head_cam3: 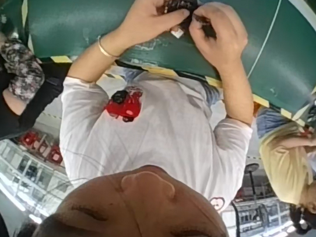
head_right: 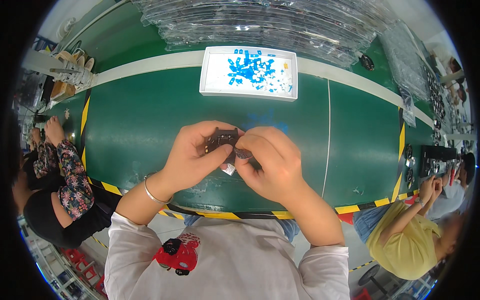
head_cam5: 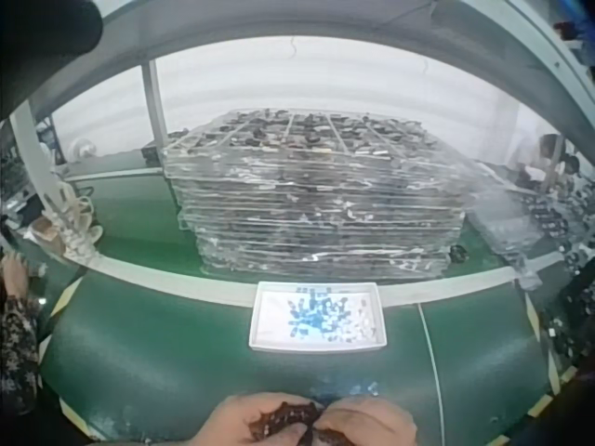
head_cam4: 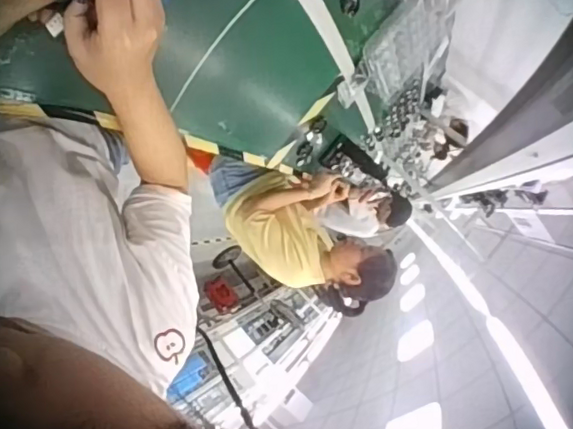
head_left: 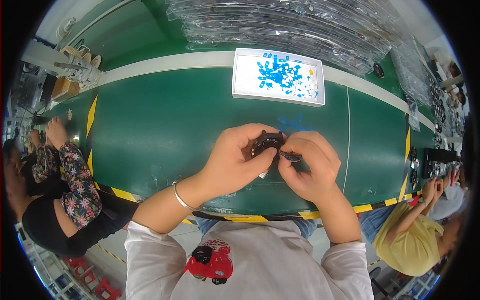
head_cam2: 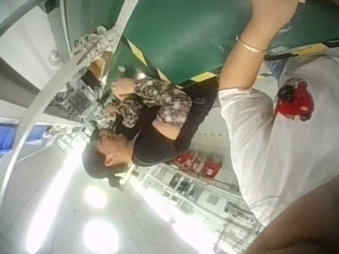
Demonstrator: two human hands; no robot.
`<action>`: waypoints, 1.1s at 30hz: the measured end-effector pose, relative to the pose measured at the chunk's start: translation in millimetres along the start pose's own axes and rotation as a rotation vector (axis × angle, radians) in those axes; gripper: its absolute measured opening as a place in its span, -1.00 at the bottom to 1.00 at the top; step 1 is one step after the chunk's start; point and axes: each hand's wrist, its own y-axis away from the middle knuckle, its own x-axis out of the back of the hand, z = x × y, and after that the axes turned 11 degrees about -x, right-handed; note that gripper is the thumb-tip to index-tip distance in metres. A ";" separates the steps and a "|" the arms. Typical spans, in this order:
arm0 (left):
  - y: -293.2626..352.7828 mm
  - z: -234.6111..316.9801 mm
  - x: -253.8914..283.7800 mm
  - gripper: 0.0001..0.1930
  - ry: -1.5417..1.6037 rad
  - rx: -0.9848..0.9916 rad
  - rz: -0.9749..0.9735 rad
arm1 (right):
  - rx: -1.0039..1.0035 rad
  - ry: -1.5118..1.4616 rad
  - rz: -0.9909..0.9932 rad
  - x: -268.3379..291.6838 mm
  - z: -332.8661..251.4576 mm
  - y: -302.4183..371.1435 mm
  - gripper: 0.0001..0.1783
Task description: Assembling small electronic components including wiring and batteries at a factory workbench.
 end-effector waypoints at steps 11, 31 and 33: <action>-1.9 -0.1 6.7 -0.87 -0.104 -0.011 -0.002 | -0.072 -0.068 -0.056 -0.7 -2.7 0.6 -0.79; -11.5 -0.6 17.7 -0.85 0.165 0.182 -0.001 | -0.810 -0.825 -0.342 19.8 7.4 -3.0 -0.71; -11.7 0.1 19.2 -0.84 0.253 0.245 -0.033 | -0.825 -0.818 -0.343 23.0 8.1 -4.1 -0.71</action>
